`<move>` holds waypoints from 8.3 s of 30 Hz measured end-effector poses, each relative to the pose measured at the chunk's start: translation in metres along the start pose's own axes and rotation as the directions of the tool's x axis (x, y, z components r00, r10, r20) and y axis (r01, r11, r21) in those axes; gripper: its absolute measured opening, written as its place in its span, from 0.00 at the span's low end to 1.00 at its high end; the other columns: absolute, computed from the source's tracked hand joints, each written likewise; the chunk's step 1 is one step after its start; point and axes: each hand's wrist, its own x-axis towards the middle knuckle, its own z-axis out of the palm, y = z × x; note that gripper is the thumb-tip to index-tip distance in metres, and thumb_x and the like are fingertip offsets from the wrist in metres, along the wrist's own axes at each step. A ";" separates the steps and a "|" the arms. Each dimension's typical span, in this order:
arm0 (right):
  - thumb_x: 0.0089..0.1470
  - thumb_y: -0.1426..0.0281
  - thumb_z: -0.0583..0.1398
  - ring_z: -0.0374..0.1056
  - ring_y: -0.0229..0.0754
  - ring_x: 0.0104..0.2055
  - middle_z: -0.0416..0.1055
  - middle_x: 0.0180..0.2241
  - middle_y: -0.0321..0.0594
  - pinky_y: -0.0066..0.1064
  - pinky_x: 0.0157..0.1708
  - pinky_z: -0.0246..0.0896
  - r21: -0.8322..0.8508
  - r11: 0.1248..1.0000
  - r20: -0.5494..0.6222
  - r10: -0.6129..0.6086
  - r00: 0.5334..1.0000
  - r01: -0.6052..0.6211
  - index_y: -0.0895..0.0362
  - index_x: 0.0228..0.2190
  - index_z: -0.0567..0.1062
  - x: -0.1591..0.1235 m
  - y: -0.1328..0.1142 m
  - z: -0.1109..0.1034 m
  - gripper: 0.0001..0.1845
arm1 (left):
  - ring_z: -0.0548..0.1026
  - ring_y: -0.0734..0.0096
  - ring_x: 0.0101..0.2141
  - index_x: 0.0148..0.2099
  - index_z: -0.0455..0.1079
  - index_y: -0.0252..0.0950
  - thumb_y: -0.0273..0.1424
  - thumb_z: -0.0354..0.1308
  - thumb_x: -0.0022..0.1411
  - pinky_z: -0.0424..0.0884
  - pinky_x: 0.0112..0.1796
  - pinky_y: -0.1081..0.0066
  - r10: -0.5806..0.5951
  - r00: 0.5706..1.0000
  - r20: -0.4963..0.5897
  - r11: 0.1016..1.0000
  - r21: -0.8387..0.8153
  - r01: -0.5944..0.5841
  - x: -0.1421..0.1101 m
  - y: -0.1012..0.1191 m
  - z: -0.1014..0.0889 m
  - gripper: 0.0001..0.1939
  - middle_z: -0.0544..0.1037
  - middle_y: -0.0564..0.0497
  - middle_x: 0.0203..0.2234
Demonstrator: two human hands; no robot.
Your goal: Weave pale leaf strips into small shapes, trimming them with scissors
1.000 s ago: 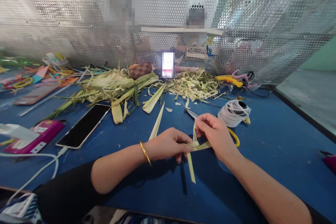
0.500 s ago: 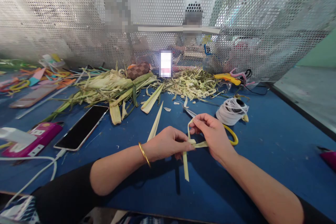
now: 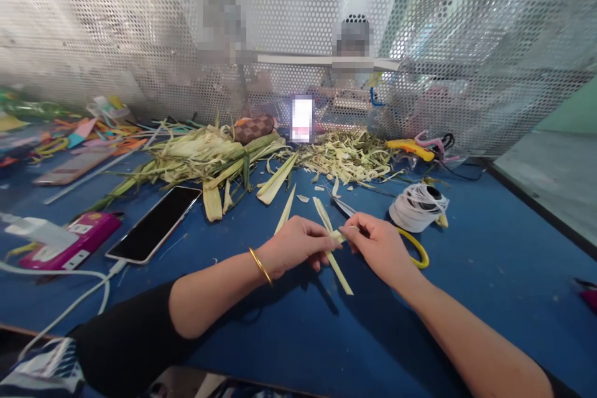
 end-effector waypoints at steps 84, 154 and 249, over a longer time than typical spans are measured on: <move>0.32 0.58 0.71 0.60 0.31 0.19 0.66 0.18 0.31 0.26 0.22 0.54 0.774 0.544 0.158 0.327 0.932 -0.322 0.59 0.21 0.72 -0.007 -0.016 0.012 0.20 | 0.63 0.82 0.16 0.30 0.68 0.32 0.40 0.66 0.46 0.60 0.19 0.78 -0.039 0.999 -0.022 0.972 -0.231 0.033 -0.002 -0.003 0.007 0.17 0.67 0.58 0.14; 0.53 0.61 0.57 0.63 0.40 0.25 0.69 0.21 0.35 0.31 0.28 0.56 -0.053 0.988 -0.039 -0.149 0.988 0.147 0.54 0.20 0.73 0.002 -0.009 -0.016 0.14 | 0.63 0.81 0.15 0.29 0.74 0.31 0.44 0.66 0.47 0.59 0.19 0.77 -0.029 0.998 0.051 0.996 -0.087 0.033 -0.007 0.007 0.000 0.18 0.67 0.57 0.14; 0.54 0.57 0.57 0.70 0.43 0.34 0.74 0.32 0.41 0.35 0.35 0.63 0.292 0.954 -0.386 0.047 0.921 0.074 0.56 0.37 0.74 -0.006 -0.011 -0.007 0.17 | 0.73 0.75 0.21 0.33 0.74 0.30 0.47 0.57 0.56 0.68 0.27 0.75 0.007 1.000 0.020 0.985 -0.170 -0.003 -0.010 0.010 -0.001 0.22 0.79 0.47 0.23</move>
